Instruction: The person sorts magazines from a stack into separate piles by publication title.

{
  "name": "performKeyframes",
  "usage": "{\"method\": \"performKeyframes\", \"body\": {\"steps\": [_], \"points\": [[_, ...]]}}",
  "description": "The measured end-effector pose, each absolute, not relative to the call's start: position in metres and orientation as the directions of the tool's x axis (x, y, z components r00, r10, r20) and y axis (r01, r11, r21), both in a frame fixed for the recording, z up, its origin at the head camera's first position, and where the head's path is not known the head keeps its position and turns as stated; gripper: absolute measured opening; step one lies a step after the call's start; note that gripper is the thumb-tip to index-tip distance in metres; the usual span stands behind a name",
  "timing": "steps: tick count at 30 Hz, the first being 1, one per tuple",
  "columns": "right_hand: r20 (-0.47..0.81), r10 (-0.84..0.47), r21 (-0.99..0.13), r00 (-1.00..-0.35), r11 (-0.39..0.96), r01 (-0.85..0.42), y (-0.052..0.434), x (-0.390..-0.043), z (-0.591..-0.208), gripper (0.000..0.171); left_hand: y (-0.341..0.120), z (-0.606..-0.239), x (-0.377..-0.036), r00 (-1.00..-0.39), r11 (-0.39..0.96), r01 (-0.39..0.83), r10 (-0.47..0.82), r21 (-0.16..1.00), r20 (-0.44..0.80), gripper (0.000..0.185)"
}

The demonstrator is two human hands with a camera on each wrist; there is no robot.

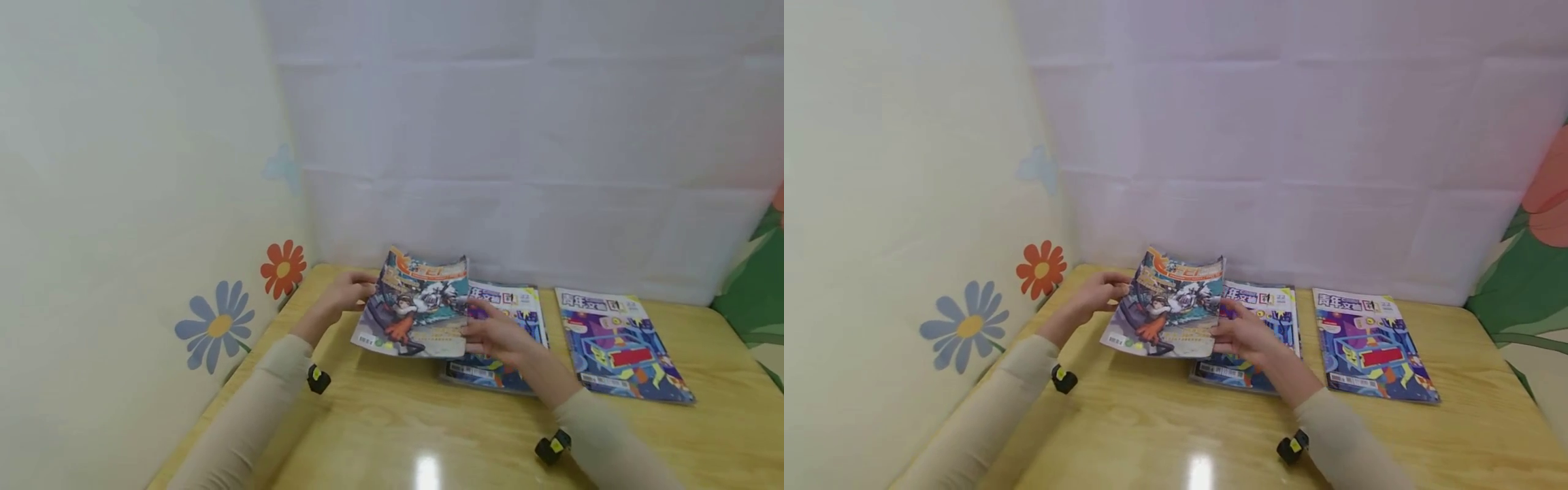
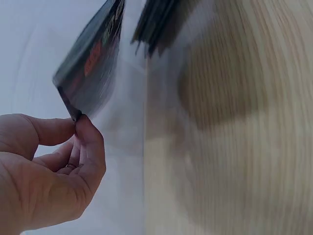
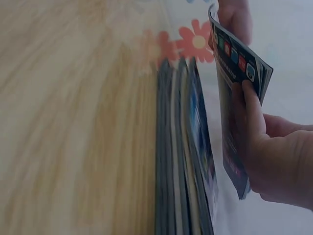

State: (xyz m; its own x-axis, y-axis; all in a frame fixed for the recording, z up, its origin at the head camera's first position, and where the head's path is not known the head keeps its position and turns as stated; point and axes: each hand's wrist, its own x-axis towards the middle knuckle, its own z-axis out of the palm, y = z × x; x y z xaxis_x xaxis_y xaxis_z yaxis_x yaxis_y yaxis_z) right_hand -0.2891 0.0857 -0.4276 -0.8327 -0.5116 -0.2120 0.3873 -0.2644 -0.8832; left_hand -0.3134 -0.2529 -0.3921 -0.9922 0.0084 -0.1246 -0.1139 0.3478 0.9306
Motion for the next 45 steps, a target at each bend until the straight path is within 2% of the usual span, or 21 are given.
{"method": "performKeyframes", "body": {"steps": [11, 22, 33, 39, 45], "points": [[-0.240, -0.456, -0.855, -0.857, -0.319, 0.410, 0.004, -0.284, -0.443, 0.087, -0.312, -0.410, -0.315, -0.989, 0.473, -0.146, -0.045, 0.869, -0.142, 0.039], [-0.258, -0.410, -0.870, -0.875, -0.294, 0.395, -0.033, -0.286, -0.457, 0.086, -0.338, -0.426, -0.318, -0.995, 0.550, -0.097, -0.065, 0.829, -0.073, 0.035], [-0.311, -0.398, -0.863, -0.863, -0.261, 0.432, -0.031, -0.295, -0.467, 0.086, -0.342, -0.449, -0.327, -0.988, 0.546, -0.153, -0.110, 0.824, -0.110, 0.035], [-0.340, -0.423, -0.858, -0.840, -0.226, 0.462, -0.028, -0.294, -0.458, 0.090, -0.337, -0.450, -0.328, -0.977, 0.597, -0.192, -0.191, 0.779, -0.094, 0.031], [-0.273, -0.448, -0.945, -0.851, -0.039, 0.324, -0.015, -0.284, -0.439, 0.079, -0.332, -0.445, -0.324, -0.975, 0.698, -0.161, -0.221, 0.697, -0.004, 0.038]]}}
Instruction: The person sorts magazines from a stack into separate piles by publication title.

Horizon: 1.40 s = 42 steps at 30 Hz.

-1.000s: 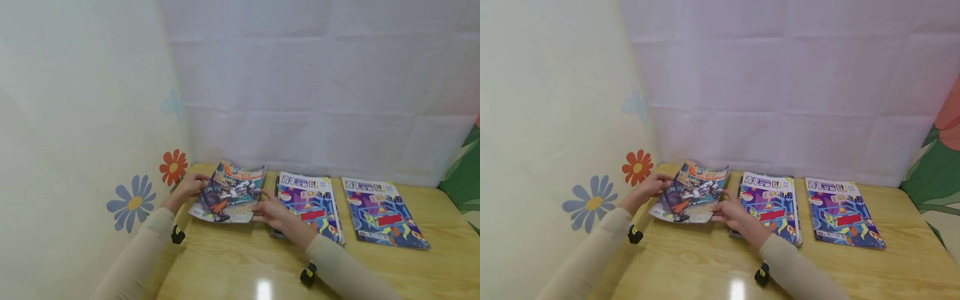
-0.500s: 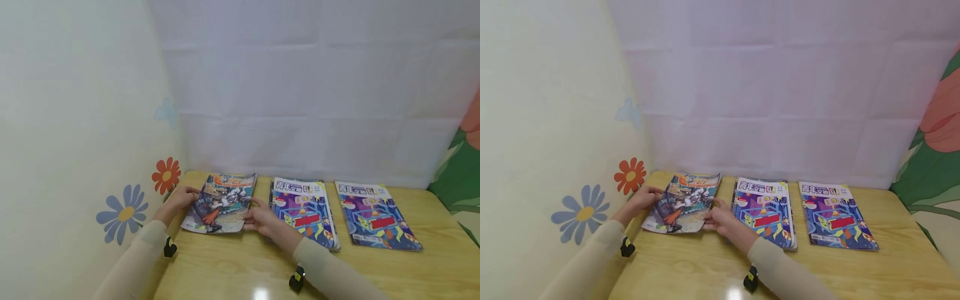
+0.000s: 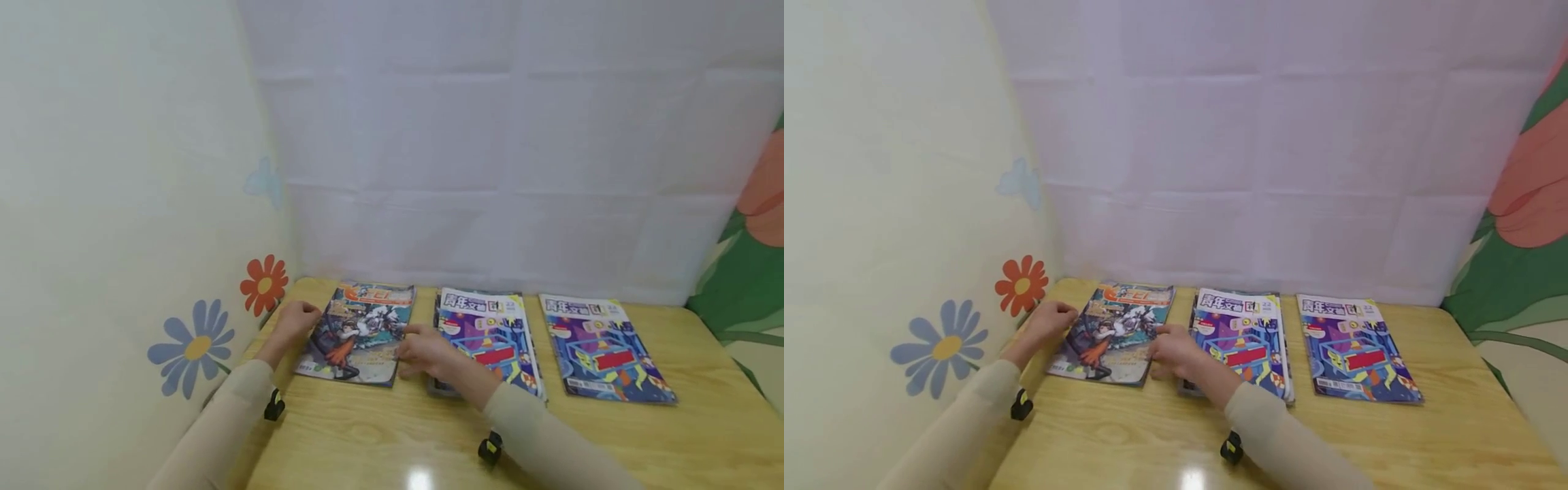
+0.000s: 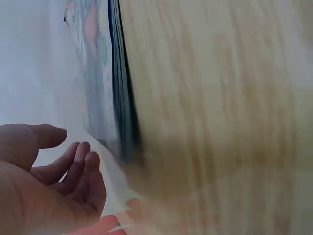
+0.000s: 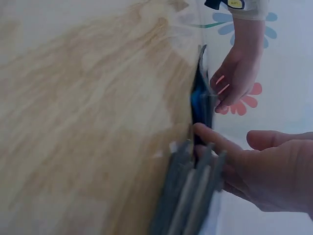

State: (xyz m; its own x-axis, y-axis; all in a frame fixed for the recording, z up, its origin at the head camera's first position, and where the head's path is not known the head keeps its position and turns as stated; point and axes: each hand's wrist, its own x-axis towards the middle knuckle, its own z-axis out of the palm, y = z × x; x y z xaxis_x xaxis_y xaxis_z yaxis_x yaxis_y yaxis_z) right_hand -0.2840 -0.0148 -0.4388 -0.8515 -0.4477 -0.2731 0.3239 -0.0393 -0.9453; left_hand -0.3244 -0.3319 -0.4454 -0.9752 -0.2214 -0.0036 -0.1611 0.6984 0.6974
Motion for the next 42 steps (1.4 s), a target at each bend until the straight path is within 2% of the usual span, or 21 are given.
{"method": "performKeyframes", "body": {"steps": [4, 9, 13, 16, 24, 31, 37, 42], "points": [[-0.205, -0.478, -0.978, -0.854, 0.125, 0.165, 0.001, -0.280, -0.425, 0.062, -0.320, -0.437, -0.325, -0.968, 0.721, -0.137, -0.243, 0.680, 0.063, 0.042], [-0.052, -0.516, -0.943, -0.855, 0.307, -0.128, 0.024, -0.272, -0.412, 0.043, -0.290, -0.424, -0.319, -0.972, 0.696, -0.066, -0.206, 0.715, 0.110, 0.043], [0.032, -0.518, -0.888, -0.855, 0.377, -0.262, 0.042, -0.268, -0.408, 0.038, -0.263, -0.418, -0.308, -0.976, 0.695, 0.044, -0.124, 0.718, 0.180, 0.039], [0.083, -0.481, -0.849, -0.873, 0.425, -0.314, 0.057, -0.266, -0.405, 0.034, -0.242, -0.415, -0.301, -0.977, 0.685, 0.100, -0.071, 0.722, 0.202, 0.038], [0.191, -0.289, -0.816, -0.938, 0.485, -0.315, 0.113, -0.262, -0.409, 0.025, -0.195, -0.418, -0.298, -0.976, 0.622, 0.198, 0.053, 0.758, 0.212, 0.034], [0.222, -0.160, -0.792, -0.962, 0.545, -0.273, 0.163, -0.263, -0.406, 0.030, -0.163, -0.424, -0.309, -0.964, 0.629, 0.257, 0.113, 0.734, 0.241, 0.032], [0.237, -0.097, -0.717, -0.967, 0.654, -0.241, 0.191, -0.267, -0.405, 0.033, -0.137, -0.433, -0.317, -0.968, 0.595, 0.249, 0.151, 0.764, 0.198, 0.031], [0.196, -0.098, -0.661, -0.976, 0.722, -0.205, 0.203, -0.271, -0.414, 0.036, -0.125, -0.441, -0.316, -0.968, 0.594, 0.248, 0.177, 0.765, 0.177, 0.031]]}}
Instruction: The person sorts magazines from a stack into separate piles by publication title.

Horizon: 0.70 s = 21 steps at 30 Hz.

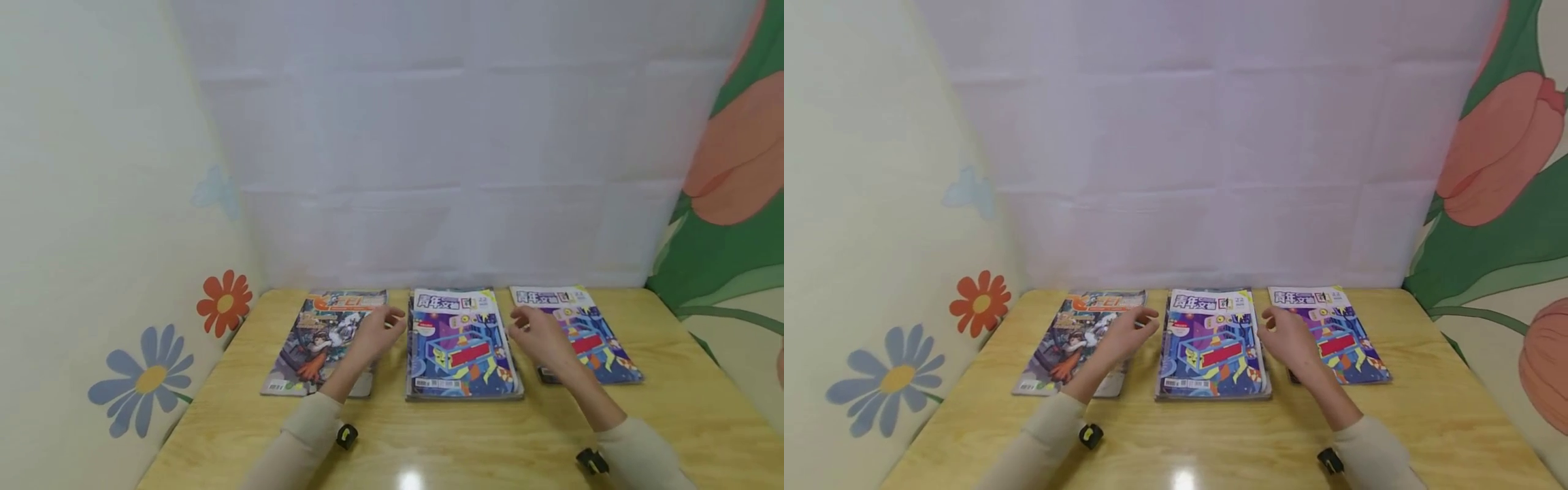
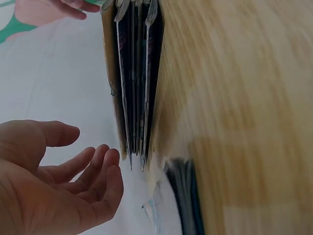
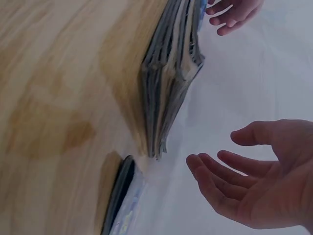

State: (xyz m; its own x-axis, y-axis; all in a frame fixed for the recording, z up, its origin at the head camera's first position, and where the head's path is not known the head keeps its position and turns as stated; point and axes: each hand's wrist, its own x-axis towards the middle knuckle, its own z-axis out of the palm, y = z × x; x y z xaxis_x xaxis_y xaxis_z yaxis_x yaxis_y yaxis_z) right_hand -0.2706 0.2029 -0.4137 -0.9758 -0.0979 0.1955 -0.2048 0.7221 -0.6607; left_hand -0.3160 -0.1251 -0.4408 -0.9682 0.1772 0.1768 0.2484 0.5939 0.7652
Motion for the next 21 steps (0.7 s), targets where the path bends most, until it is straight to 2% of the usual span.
{"method": "performKeyframes", "body": {"steps": [5, 12, 16, 21], "points": [[0.169, -0.123, -0.655, -0.978, 0.727, -0.205, 0.208, -0.276, -0.423, 0.033, -0.121, -0.447, -0.316, -0.979, 0.612, 0.188, 0.181, 0.768, 0.095, 0.035], [0.047, -0.153, -0.714, -0.987, 0.686, -0.140, 0.203, -0.279, -0.435, 0.035, -0.121, -0.457, -0.314, -0.971, 0.403, -0.031, 0.203, 0.915, -0.123, 0.037], [-0.038, -0.157, -0.732, -0.987, 0.677, -0.080, 0.199, -0.278, -0.438, 0.039, -0.118, -0.460, -0.314, -0.978, 0.384, -0.082, 0.145, 0.920, -0.148, 0.030], [-0.047, -0.148, -0.713, -0.988, 0.698, -0.071, 0.200, -0.279, -0.439, 0.040, -0.114, -0.460, -0.315, -0.978, 0.397, -0.077, 0.147, 0.915, -0.146, 0.026]]}}
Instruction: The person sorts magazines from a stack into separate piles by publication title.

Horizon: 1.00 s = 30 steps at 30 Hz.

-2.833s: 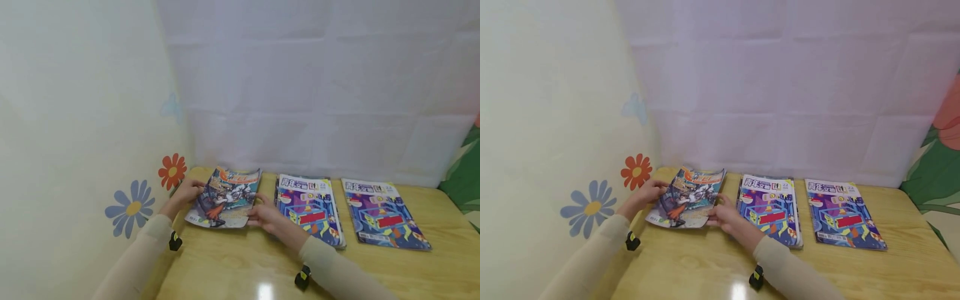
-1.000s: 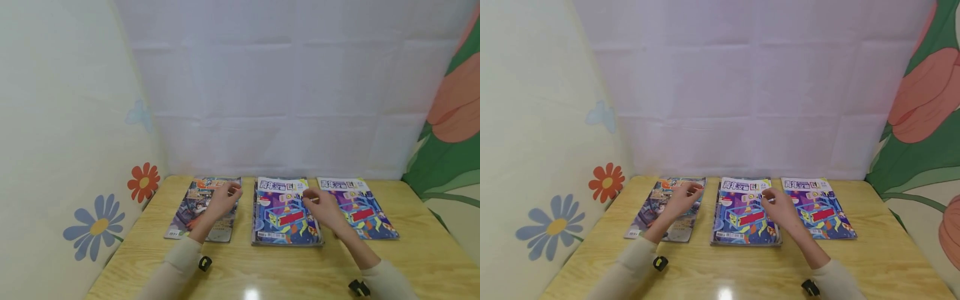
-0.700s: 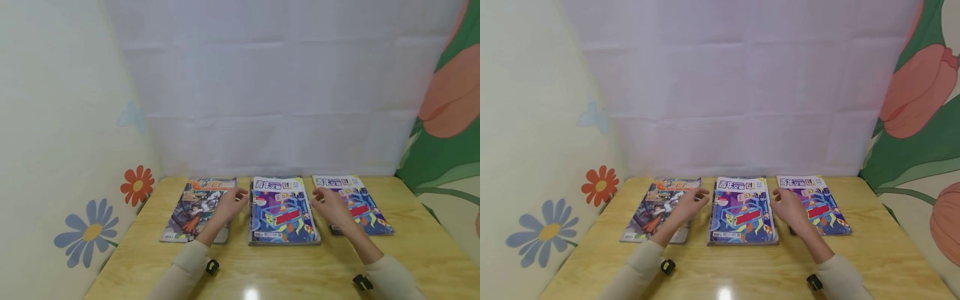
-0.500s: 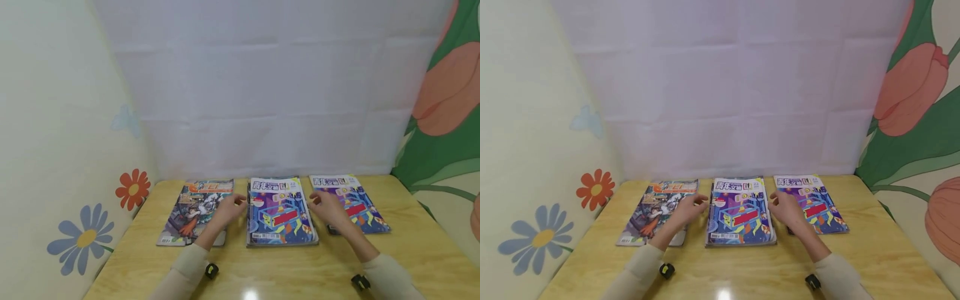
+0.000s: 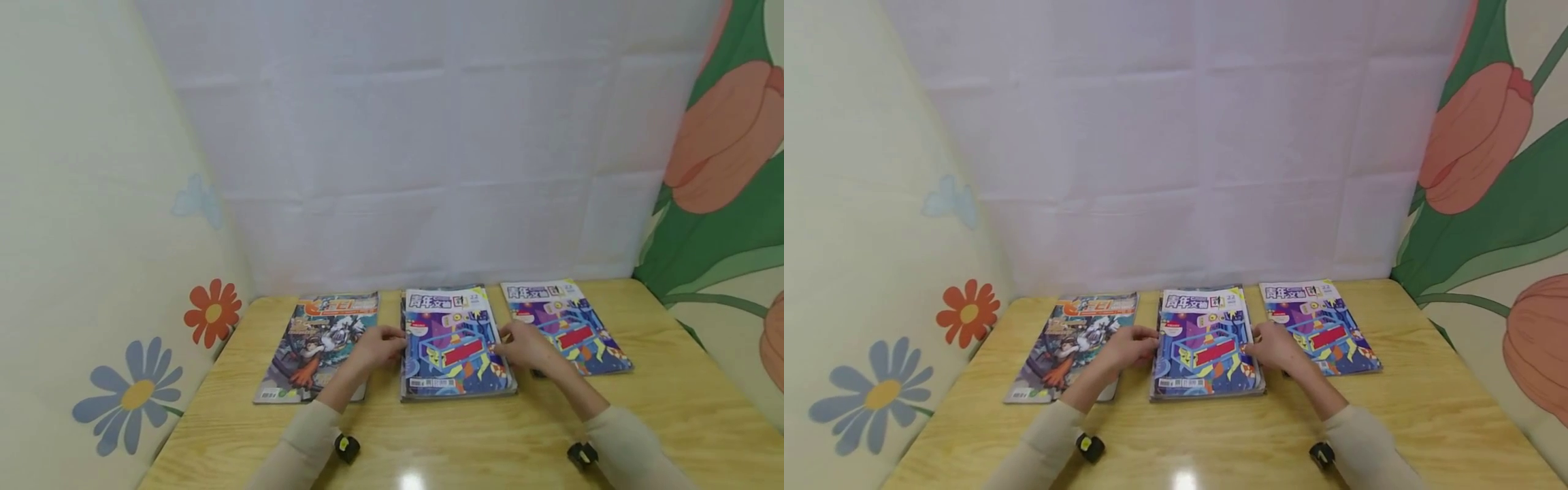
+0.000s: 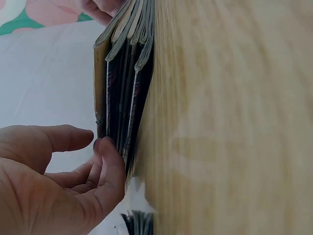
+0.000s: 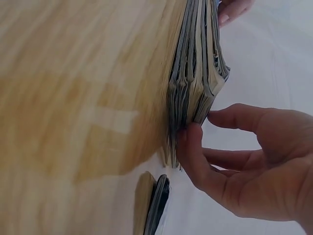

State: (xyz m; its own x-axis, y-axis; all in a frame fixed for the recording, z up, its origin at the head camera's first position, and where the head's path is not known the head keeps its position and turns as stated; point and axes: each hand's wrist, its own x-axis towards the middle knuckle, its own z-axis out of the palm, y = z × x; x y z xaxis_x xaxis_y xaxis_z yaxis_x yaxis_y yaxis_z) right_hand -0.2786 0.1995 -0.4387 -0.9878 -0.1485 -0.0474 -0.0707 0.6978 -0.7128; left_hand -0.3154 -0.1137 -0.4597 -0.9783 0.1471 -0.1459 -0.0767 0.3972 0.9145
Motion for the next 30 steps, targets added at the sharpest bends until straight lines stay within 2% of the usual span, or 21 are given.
{"method": "performKeyframes", "body": {"steps": [6, 16, 25, 30], "points": [[-0.043, -0.190, -0.703, -0.981, 0.703, -0.105, 0.202, -0.283, -0.443, 0.041, -0.113, -0.458, -0.313, -0.979, 0.415, -0.032, 0.169, 0.909, -0.111, 0.028], [-0.140, -0.194, -0.814, -0.971, 0.581, 0.001, 0.209, -0.285, -0.448, 0.051, -0.115, -0.455, -0.308, -0.954, 0.443, 0.106, 0.297, 0.890, -0.034, 0.039], [-0.202, -0.188, -0.857, -0.961, 0.510, 0.080, 0.217, -0.287, -0.445, 0.052, -0.102, -0.457, -0.307, -0.958, 0.375, 0.087, 0.287, 0.923, -0.027, 0.041], [-0.219, -0.191, -0.876, -0.957, 0.471, 0.107, 0.219, -0.287, -0.444, 0.053, -0.095, -0.457, -0.305, -0.961, 0.265, 0.038, 0.275, 0.963, -0.038, 0.044]]}}
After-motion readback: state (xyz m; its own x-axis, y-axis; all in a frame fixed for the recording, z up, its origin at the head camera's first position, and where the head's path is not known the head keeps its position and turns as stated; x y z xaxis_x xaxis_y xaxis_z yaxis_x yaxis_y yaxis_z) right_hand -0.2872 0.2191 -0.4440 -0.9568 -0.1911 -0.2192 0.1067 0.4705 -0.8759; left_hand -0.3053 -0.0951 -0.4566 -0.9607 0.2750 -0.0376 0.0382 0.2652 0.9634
